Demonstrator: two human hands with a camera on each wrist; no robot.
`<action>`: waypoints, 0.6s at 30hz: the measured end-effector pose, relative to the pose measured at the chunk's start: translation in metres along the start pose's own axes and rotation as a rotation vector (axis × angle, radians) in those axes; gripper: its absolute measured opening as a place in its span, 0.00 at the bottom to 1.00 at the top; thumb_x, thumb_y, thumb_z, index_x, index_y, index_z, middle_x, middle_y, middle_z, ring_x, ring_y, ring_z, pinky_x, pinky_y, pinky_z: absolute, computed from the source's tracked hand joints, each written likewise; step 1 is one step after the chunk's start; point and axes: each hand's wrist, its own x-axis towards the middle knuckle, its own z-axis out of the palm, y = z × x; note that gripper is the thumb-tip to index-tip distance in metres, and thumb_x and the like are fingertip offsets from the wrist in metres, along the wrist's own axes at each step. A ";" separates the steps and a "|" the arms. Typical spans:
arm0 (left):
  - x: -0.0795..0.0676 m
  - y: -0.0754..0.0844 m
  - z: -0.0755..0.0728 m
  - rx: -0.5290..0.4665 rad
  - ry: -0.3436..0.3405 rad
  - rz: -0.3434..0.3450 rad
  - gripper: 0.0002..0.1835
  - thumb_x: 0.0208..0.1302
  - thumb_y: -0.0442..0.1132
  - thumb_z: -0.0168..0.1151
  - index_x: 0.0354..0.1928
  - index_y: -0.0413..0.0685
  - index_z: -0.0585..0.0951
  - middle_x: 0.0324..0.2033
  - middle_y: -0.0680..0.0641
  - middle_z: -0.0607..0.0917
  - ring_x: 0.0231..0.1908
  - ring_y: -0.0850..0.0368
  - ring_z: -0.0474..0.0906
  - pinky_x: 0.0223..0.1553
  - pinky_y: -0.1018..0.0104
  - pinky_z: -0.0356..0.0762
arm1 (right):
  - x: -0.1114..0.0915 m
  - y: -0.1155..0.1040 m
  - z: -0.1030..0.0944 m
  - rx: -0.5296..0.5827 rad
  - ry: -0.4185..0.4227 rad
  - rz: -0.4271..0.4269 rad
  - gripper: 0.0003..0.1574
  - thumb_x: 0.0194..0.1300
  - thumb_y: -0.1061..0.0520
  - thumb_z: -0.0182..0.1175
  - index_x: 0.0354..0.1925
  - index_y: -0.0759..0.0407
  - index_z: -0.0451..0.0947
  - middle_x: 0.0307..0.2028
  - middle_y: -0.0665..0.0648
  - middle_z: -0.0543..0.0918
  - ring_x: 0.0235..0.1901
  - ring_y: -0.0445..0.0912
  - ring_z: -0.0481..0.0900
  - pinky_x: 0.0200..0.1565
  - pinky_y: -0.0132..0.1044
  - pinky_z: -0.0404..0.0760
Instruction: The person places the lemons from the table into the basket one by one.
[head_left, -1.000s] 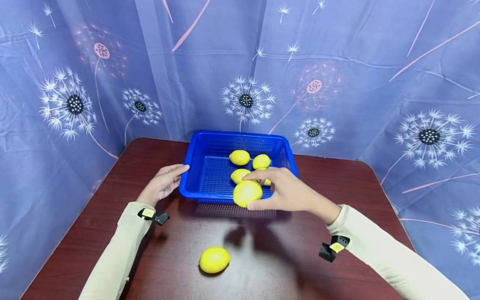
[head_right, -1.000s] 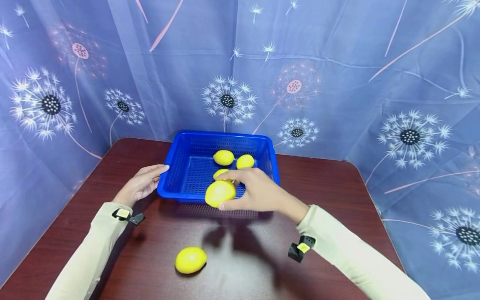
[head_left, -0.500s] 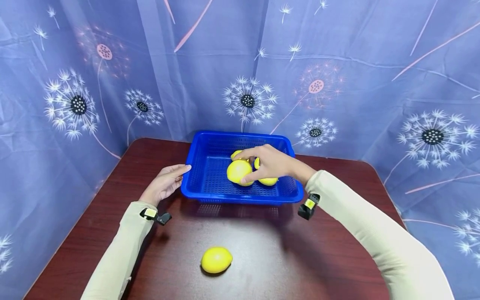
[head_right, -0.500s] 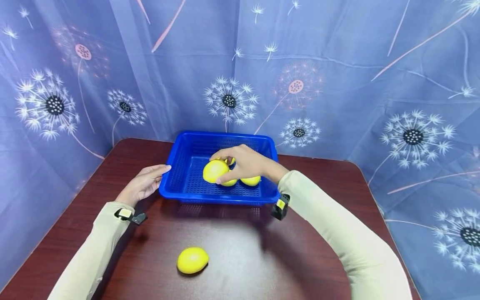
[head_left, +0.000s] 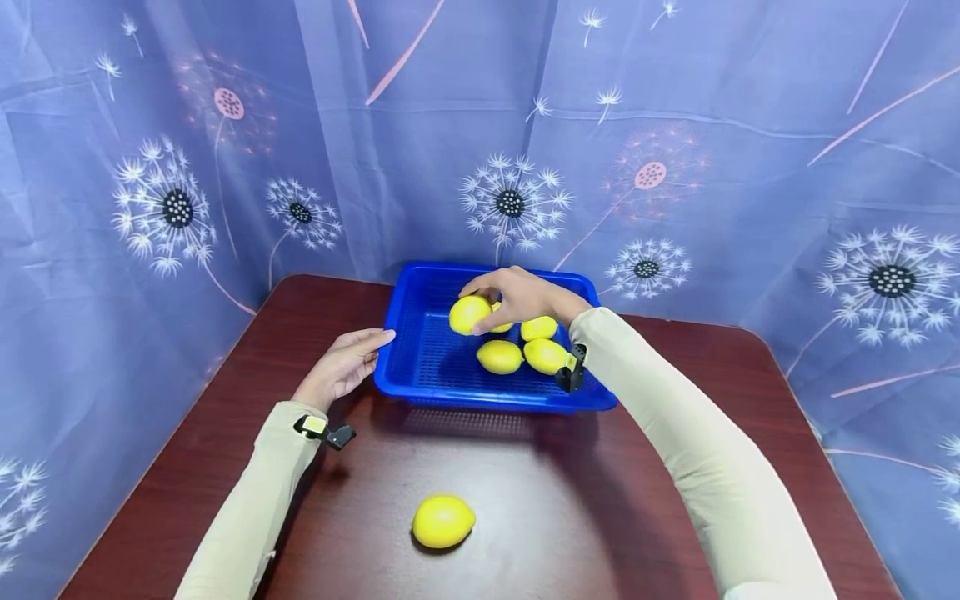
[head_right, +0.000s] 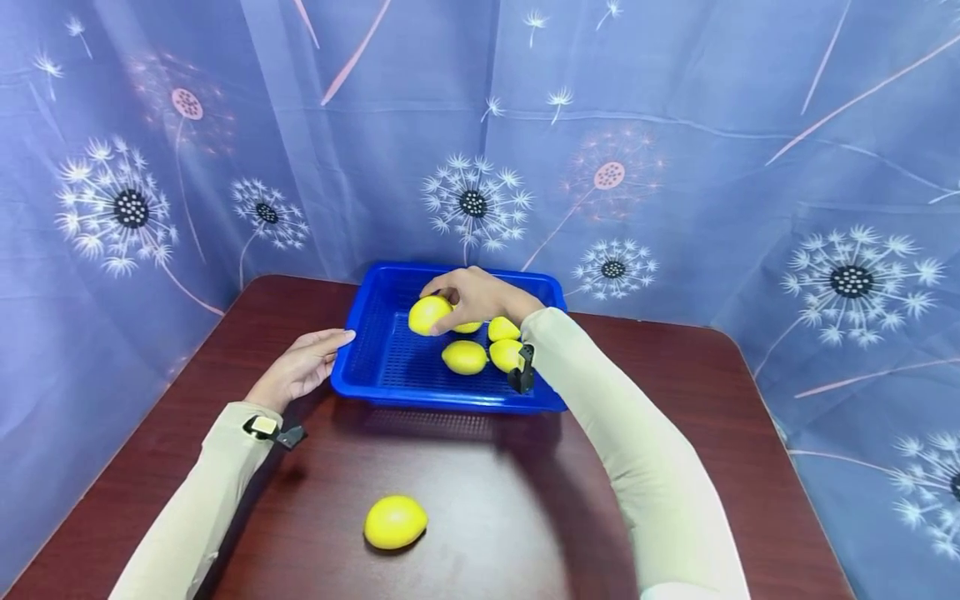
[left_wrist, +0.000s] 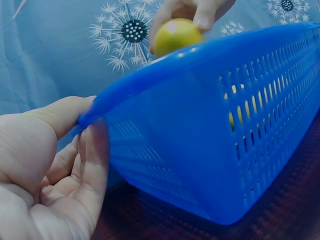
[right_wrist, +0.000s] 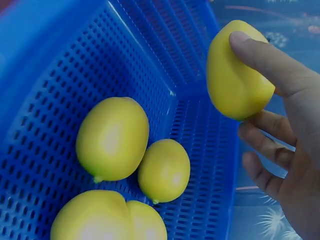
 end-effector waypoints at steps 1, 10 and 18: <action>0.001 -0.001 0.001 0.002 -0.009 0.001 0.04 0.65 0.40 0.62 0.38 0.48 0.80 0.30 0.55 0.81 0.29 0.64 0.74 0.31 0.75 0.76 | 0.003 0.003 0.002 0.000 0.002 0.013 0.39 0.52 0.38 0.70 0.60 0.47 0.74 0.47 0.46 0.81 0.43 0.41 0.79 0.45 0.38 0.78; 0.003 -0.003 0.000 0.010 -0.022 0.020 0.10 0.65 0.42 0.62 0.43 0.44 0.78 0.34 0.53 0.82 0.35 0.61 0.77 0.36 0.73 0.79 | 0.037 0.023 0.021 -0.054 0.004 0.131 0.40 0.51 0.37 0.71 0.60 0.45 0.74 0.50 0.48 0.80 0.41 0.42 0.76 0.44 0.38 0.77; 0.002 -0.002 -0.002 -0.008 -0.017 0.020 0.13 0.65 0.40 0.63 0.46 0.39 0.76 0.32 0.53 0.82 0.32 0.63 0.77 0.34 0.73 0.79 | 0.058 0.034 0.039 -0.058 0.047 0.213 0.39 0.48 0.35 0.71 0.57 0.43 0.76 0.51 0.49 0.79 0.45 0.45 0.74 0.50 0.41 0.73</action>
